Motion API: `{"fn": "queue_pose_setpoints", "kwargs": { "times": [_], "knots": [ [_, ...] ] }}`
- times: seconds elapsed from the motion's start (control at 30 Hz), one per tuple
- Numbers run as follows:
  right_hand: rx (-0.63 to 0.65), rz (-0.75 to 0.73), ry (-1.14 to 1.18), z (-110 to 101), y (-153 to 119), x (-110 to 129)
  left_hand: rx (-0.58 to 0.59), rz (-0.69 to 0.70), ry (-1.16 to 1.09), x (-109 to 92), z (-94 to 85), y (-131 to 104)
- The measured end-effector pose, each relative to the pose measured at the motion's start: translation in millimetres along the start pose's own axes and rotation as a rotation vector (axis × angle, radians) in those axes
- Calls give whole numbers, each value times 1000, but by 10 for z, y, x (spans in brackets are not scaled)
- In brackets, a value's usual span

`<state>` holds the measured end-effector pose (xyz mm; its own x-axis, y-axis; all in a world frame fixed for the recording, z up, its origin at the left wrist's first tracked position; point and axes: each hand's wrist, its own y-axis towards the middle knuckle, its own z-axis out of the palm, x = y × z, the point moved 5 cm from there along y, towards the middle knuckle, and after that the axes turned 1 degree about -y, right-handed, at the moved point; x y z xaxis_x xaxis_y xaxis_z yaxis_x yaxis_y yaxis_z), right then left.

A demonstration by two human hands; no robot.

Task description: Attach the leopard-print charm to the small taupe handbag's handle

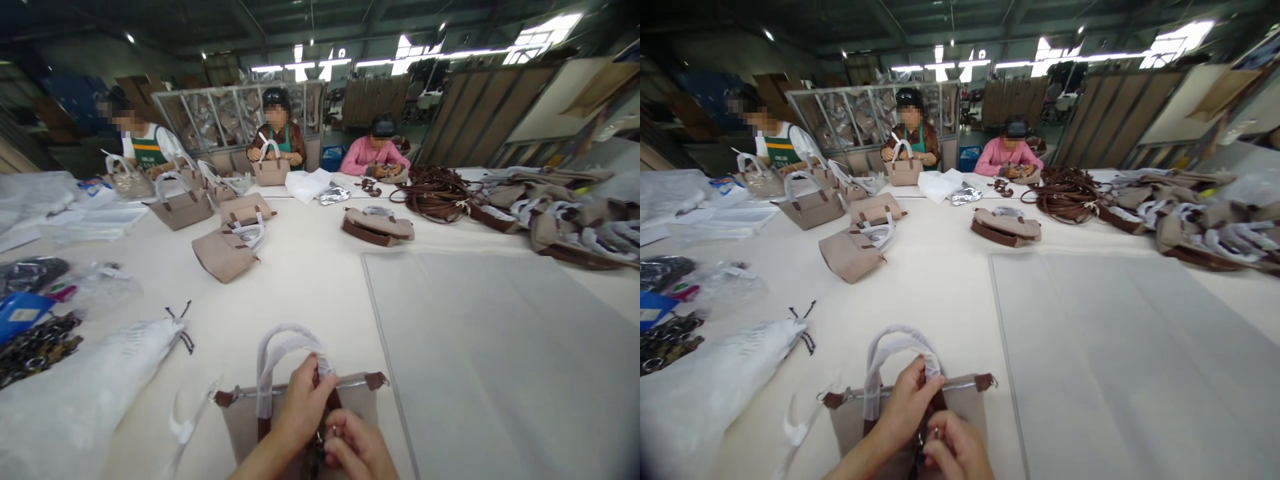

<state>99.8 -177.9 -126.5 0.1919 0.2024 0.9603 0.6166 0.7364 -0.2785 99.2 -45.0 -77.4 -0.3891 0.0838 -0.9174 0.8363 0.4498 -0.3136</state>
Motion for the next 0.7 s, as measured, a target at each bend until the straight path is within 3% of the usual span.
{"fn": "queue_pose_setpoints", "kwargs": {
  "times": [0.2, 0.47, 0.7],
  "knots": [
    [-121, -31, 86, 177, -8, -108, -44, 10, -85, -3, -41, -177],
    [-200, 6, 187, 311, -6, -183, -94, 9, -85, 212, -103, -214],
    [-297, -136, -110, 308, -63, -218, -105, -13, -122, 279, -114, -220]
  ]
}}
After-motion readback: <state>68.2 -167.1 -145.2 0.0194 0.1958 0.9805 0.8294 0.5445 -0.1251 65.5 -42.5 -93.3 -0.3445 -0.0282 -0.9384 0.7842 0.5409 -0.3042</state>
